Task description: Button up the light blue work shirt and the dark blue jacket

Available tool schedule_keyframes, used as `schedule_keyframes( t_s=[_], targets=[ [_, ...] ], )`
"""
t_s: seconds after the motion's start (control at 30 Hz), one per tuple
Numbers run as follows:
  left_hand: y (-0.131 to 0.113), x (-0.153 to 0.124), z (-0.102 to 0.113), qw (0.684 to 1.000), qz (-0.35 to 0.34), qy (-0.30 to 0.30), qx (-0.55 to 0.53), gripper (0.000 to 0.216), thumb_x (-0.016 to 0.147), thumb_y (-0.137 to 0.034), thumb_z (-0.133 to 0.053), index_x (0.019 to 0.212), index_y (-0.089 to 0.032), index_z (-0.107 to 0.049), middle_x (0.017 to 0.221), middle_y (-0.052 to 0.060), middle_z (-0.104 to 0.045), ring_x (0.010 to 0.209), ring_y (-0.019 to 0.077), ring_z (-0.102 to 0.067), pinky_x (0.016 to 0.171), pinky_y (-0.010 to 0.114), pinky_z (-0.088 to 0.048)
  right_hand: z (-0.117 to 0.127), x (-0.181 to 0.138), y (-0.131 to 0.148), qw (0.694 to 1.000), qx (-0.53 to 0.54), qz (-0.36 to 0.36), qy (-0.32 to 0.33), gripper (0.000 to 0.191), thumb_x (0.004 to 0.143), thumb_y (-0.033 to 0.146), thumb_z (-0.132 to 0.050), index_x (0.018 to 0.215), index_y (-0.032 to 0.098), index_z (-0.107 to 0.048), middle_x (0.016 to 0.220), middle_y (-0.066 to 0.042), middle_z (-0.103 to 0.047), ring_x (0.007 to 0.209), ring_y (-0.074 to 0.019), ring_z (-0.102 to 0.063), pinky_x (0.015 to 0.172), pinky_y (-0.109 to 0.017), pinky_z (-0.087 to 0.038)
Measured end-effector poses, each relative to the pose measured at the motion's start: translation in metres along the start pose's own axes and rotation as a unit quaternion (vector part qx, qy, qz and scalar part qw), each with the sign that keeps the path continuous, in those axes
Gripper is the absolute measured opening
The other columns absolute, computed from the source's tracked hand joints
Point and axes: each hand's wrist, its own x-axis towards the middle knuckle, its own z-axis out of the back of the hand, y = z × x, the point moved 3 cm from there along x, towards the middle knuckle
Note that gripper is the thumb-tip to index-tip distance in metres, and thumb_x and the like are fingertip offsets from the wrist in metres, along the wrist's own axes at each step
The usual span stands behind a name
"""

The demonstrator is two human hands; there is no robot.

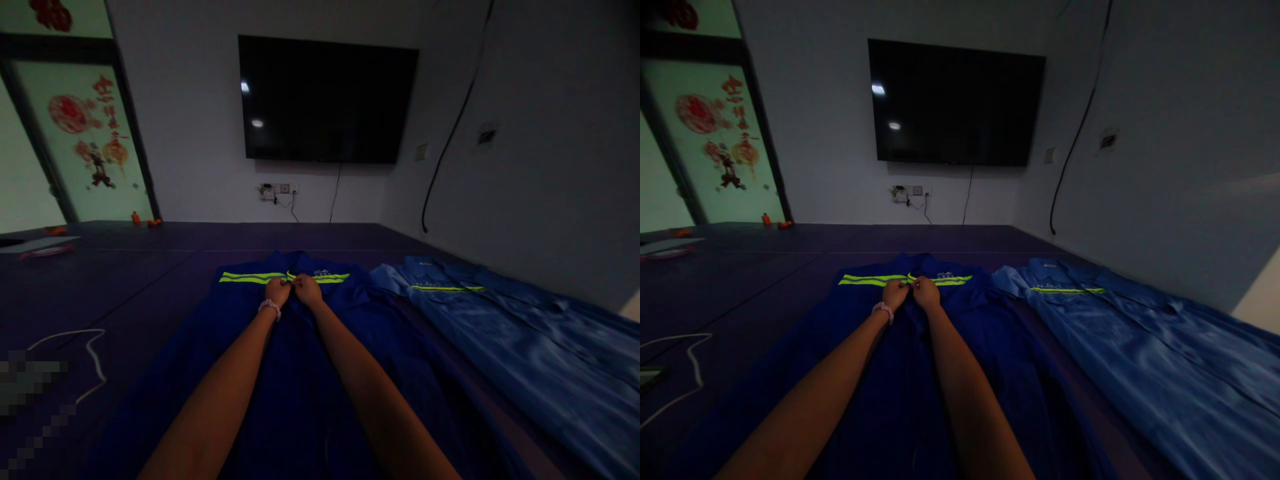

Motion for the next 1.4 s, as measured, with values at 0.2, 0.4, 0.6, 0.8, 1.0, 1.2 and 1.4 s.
schedule_keyframes(
  t_s=[0.2,0.4,0.6,0.8,1.0,1.2,1.4],
  targets=[
    [0.0017,0.0000,0.0004,1.000,0.006,-0.022,0.000,0.016,0.068,-0.017,-0.050,0.071,-0.013,-0.065,0.076,0.007,-0.066,0.076,0.0172,-0.058,0.063,0.023,-0.037,-0.0024,0.0008,-0.0015,1.000,-0.007,-0.013,0.006,0.018,0.077,0.016,-0.048,0.087,0.019,-0.063,0.085,-0.004,-0.066,0.077,-0.0140,-0.058,0.060,-0.020,-0.035],
    [0.0042,0.0022,-0.0014,1.000,0.007,-0.027,-0.006,0.016,0.067,-0.014,-0.051,0.074,-0.013,-0.065,0.082,0.008,-0.067,0.082,0.0179,-0.059,0.068,0.023,-0.039,-0.0018,0.0009,-0.0014,1.000,-0.014,-0.014,0.009,0.019,0.078,0.017,-0.046,0.088,0.019,-0.063,0.085,-0.004,-0.066,0.075,-0.0143,-0.057,0.060,-0.021,-0.035],
    [0.0053,0.0033,-0.0035,1.000,0.004,-0.022,-0.013,0.015,0.067,-0.014,-0.052,0.074,-0.014,-0.065,0.082,0.007,-0.067,0.081,0.0172,-0.060,0.069,0.022,-0.040,0.0001,0.0000,0.0003,1.000,0.002,-0.011,0.004,0.021,0.078,0.014,-0.046,0.088,0.019,-0.063,0.082,-0.004,-0.066,0.074,-0.0133,-0.058,0.061,-0.020,-0.036],
    [0.0057,0.0041,-0.0048,1.000,0.003,-0.022,-0.018,0.016,0.068,-0.013,-0.051,0.076,-0.013,-0.065,0.082,0.007,-0.067,0.080,0.0166,-0.060,0.068,0.022,-0.040,0.0018,-0.0013,0.0010,1.000,-0.003,-0.016,0.003,0.019,0.078,0.016,-0.047,0.089,0.019,-0.062,0.077,-0.003,-0.065,0.071,-0.0130,-0.058,0.060,-0.020,-0.036],
    [0.0067,0.0049,-0.0049,1.000,0.006,-0.023,-0.021,0.016,0.067,-0.012,-0.052,0.076,-0.014,-0.064,0.082,0.006,-0.067,0.081,0.0161,-0.059,0.068,0.021,-0.040,0.0011,-0.0019,0.0016,1.000,-0.010,-0.014,-0.001,0.018,0.079,0.021,-0.048,0.091,0.019,-0.061,0.081,-0.004,-0.065,0.072,-0.0131,-0.058,0.060,-0.020,-0.036],
    [0.0051,0.0042,-0.0040,1.000,0.003,-0.020,-0.020,0.017,0.067,-0.012,-0.051,0.077,-0.013,-0.065,0.083,0.008,-0.067,0.082,0.0170,-0.059,0.068,0.022,-0.040,0.0004,-0.0013,0.0015,0.999,-0.026,-0.017,-0.006,0.017,0.079,0.026,-0.051,0.092,0.020,-0.060,0.083,-0.004,-0.064,0.074,-0.0146,-0.058,0.060,-0.021,-0.036],
    [0.0036,0.0021,-0.0022,1.000,0.002,-0.019,-0.018,0.016,0.068,-0.013,-0.051,0.077,-0.013,-0.064,0.085,0.008,-0.067,0.081,0.0165,-0.059,0.066,0.022,-0.039,0.0005,-0.0010,0.0008,1.000,-0.021,-0.016,-0.003,0.018,0.078,0.027,-0.054,0.093,0.020,-0.060,0.081,-0.004,-0.064,0.073,-0.0139,-0.058,0.058,-0.020,-0.035]
  ],
)
